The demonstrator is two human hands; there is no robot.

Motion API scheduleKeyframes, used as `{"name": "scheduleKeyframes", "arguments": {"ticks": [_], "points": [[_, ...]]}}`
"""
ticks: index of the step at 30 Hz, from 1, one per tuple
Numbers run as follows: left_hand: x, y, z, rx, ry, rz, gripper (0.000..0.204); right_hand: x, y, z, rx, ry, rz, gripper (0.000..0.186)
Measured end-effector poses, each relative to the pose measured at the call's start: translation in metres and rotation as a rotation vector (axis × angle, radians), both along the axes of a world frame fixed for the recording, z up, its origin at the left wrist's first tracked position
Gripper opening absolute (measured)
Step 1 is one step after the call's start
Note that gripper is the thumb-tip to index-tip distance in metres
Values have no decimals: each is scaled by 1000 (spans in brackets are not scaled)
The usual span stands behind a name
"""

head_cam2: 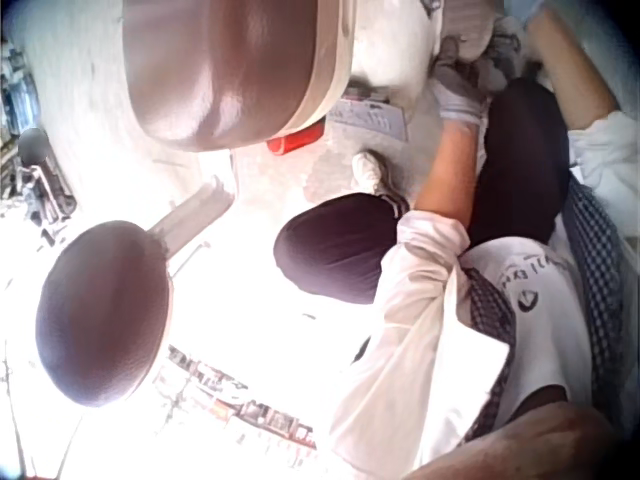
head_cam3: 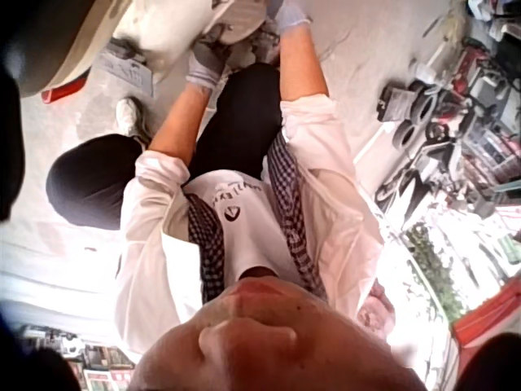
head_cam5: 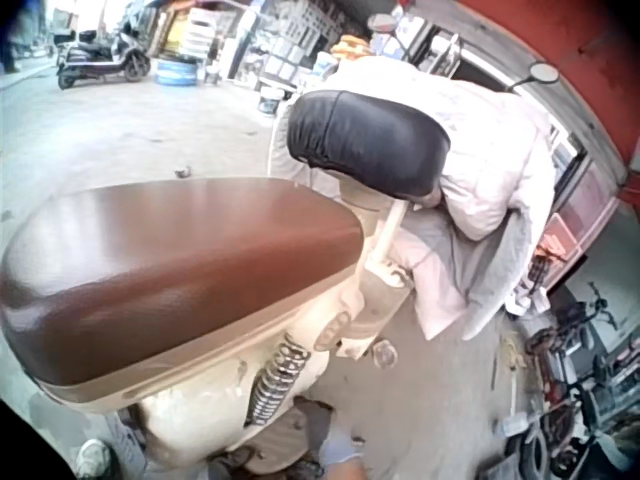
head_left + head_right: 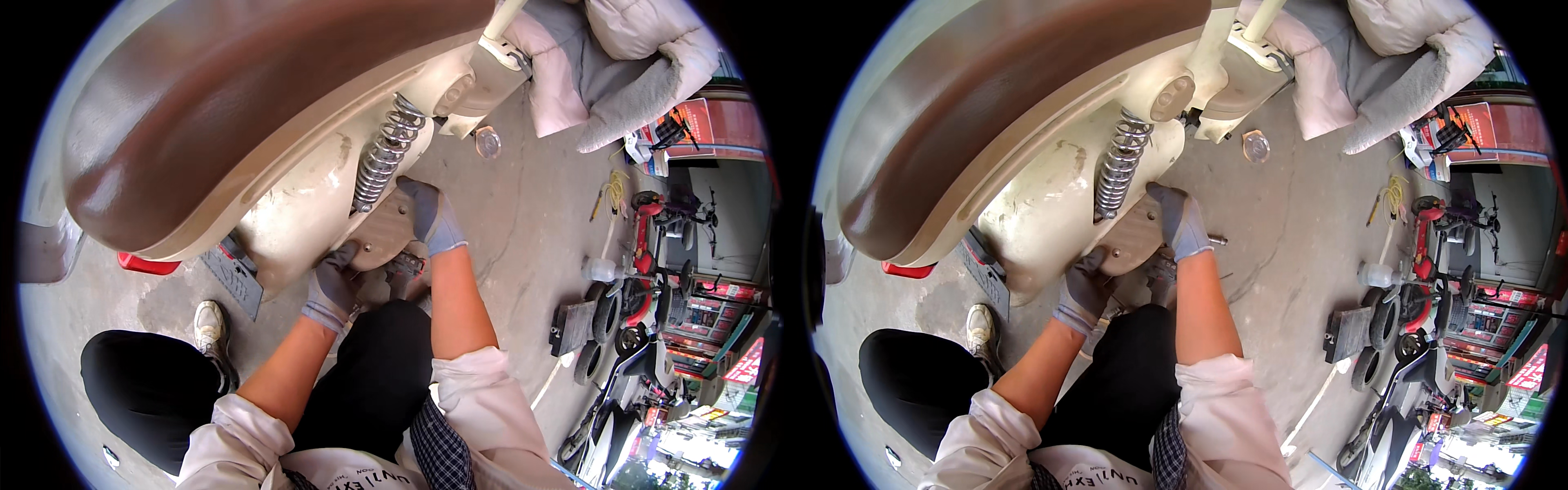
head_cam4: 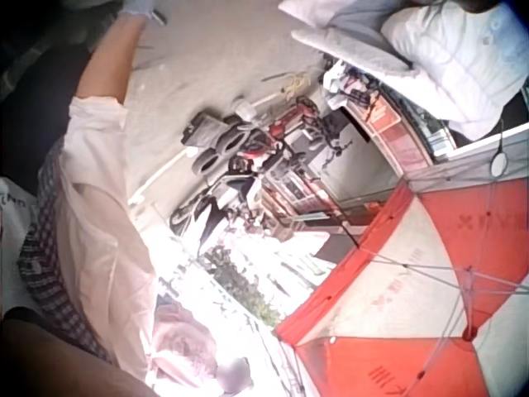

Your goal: The person uses a cordless impact wrench to tighten bolts on the rear brake assembly of a scooter. They then retrieve a zip tie from a tool cart and secure a cable near the rear wheel. Finally, they reattach a plastic rear fender and tighten its mounting bolts.

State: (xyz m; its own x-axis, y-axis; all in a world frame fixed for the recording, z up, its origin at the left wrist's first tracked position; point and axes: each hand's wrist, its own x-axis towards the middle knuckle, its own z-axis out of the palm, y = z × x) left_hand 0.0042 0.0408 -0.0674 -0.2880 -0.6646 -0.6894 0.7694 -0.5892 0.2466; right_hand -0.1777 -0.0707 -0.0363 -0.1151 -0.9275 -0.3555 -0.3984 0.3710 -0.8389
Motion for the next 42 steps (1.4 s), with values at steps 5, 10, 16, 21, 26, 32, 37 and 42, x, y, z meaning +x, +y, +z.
{"name": "scheduleKeyframes", "arguments": {"ticks": [5, 10, 16, 21, 26, 32, 37, 42], "points": [[-1, -5, -4, -68, 166, 112, 42, 6, -6, 14, 126, -121, 0, 35], [-11, -8, -10, -239, 88, 139, 48, -9, -17, 13, 262, -299, -47, 40], [-4, -7, -17, -207, 62, 140, 48, 17, 7, 14, -160, 31, 7, 46], [-9, -6, -13, -208, 62, 154, 47, 12, -4, 12, 106, 372, -26, 57], [-5, -5, -17, -152, 97, 95, 45, 8, -10, 2, 99, 482, 90, 57], [-9, -8, -13, -164, 13, 51, 44, 2, -6, -6, 99, 188, -111, 53], [2, -6, -7, 6, -120, -113, 47, 7, -4, -2, -90, 531, -132, 41], [14, 2, 0, -63, -111, -168, 45, 1, 7, 9, -65, 400, -81, 32]]}}
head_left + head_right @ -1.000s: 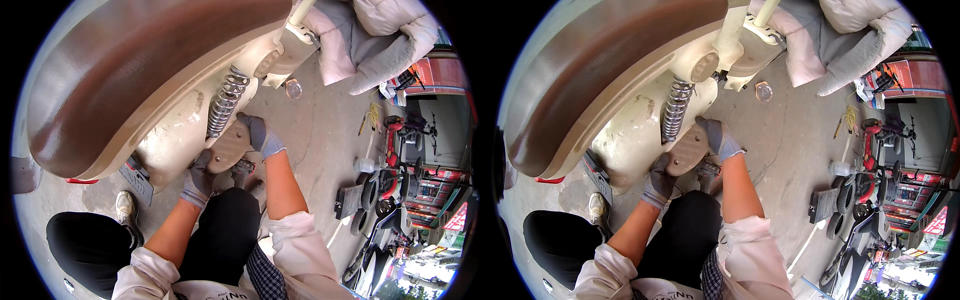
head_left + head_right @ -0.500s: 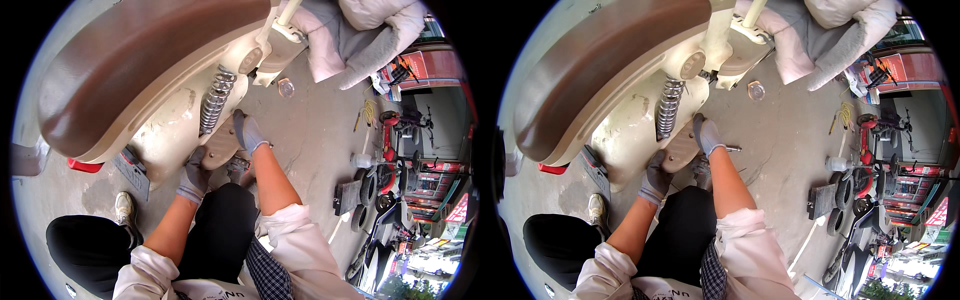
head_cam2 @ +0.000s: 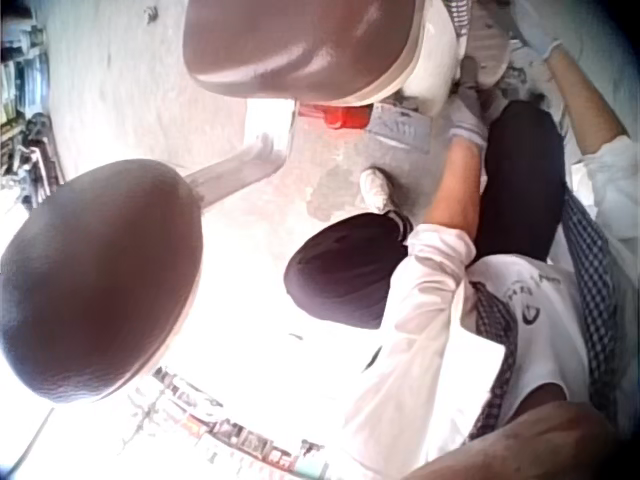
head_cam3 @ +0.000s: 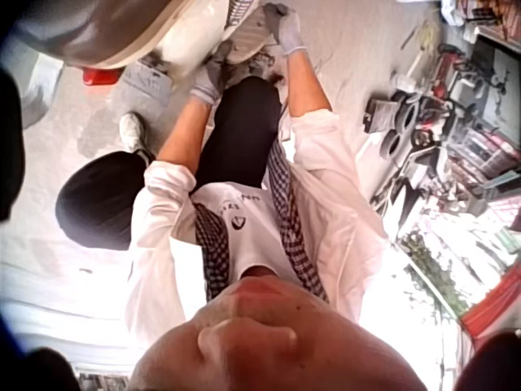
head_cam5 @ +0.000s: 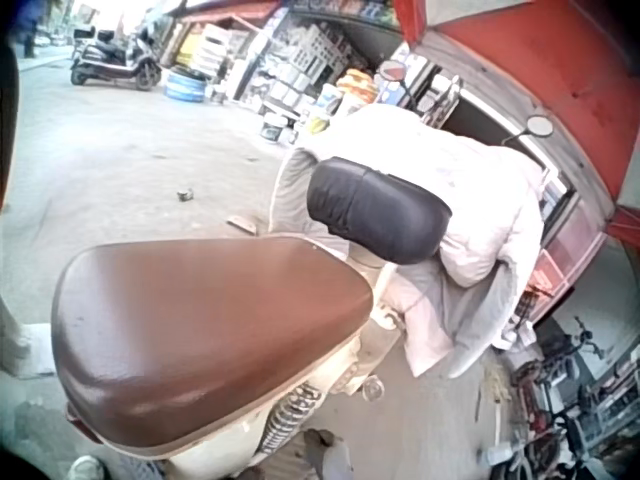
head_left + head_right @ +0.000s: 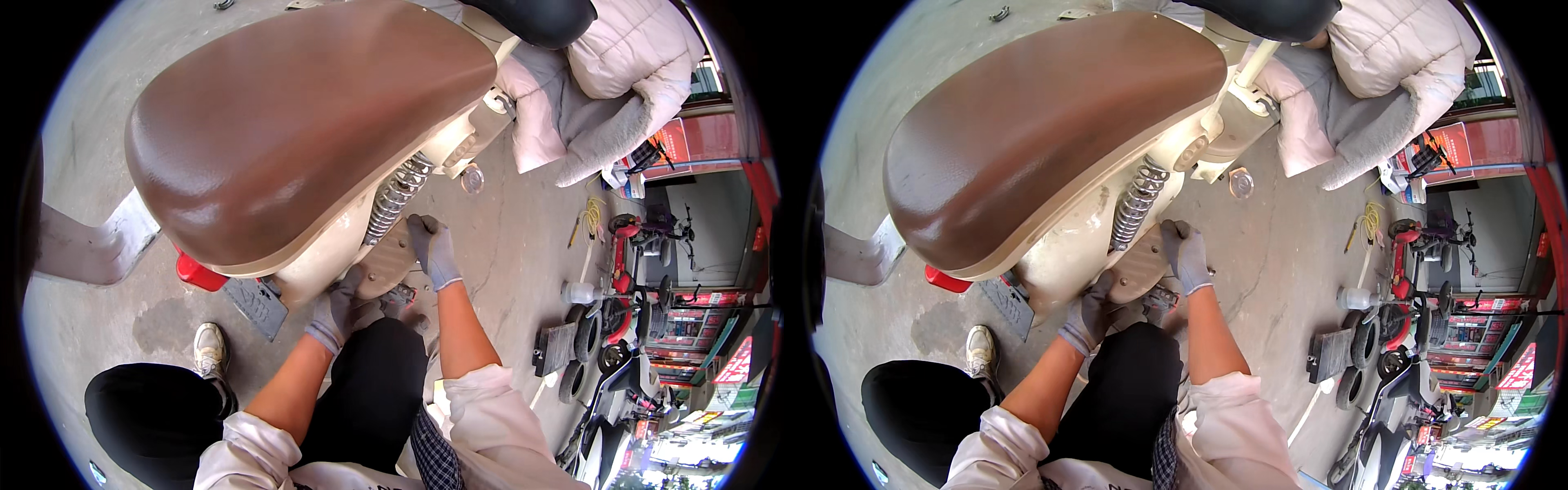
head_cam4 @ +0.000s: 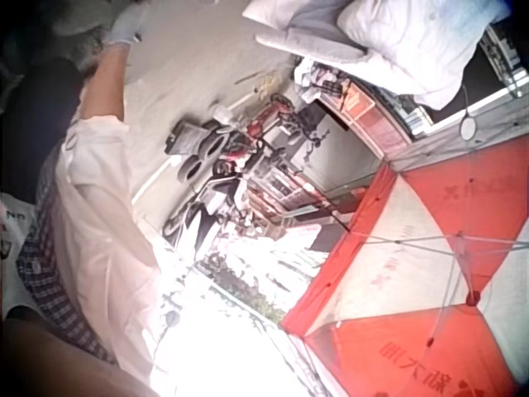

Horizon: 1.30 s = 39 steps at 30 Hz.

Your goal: The person uses a cordless impact wrench to tighten bolts on the rear brake assembly of a scooter. They then retrieve a zip tie from a tool cart and secure a cable near the rear wheel. Finally, they reattach a plastic rear fender and tighten its mounting bolts.

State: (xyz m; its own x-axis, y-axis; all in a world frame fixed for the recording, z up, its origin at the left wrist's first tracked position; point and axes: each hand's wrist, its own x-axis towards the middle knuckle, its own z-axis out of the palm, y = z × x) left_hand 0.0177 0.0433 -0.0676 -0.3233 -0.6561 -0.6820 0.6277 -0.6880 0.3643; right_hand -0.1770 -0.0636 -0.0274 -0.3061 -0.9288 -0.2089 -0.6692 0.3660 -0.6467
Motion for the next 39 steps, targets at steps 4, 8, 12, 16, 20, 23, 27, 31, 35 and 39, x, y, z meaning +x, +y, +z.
{"name": "scheduleKeyframes", "arguments": {"ticks": [4, 8, 12, 16, 20, 23, 27, 31, 35, 39], "points": [[0, 3, 0, -106, 144, 101, 36, 4, -1, 4, 38, 20, 45, 33], [-7, 6, 0, -75, 237, 169, 35, 2, 7, 0, -53, -97, -26, 32], [-2, 2, -10, -180, 204, 181, 35, 20, -5, 20, -146, -218, -56, 27], [-2, 3, 7, -141, 178, 148, 37, 24, 7, 6, -235, -156, -157, 21], [-8, 12, 22, -103, -32, 62, 42, 6, 26, -21, -239, -603, -398, 20], [-16, 18, 11, -245, -45, 93, 46, -7, 36, -28, -278, -897, -353, 19], [-20, 23, 9, -201, 15, 162, 50, -7, 33, -31, -280, -1081, -294, 21], [-18, 19, 20, -118, -72, 102, 55, 3, 26, -23, -216, -1067, -356, 22], [-14, 13, 42, -58, -126, 95, 61, 4, 20, -20, -186, -929, -329, 22], [-19, 13, 30, -55, -218, 89, 61, 0, 11, -22, -182, -641, -243, 22]]}}
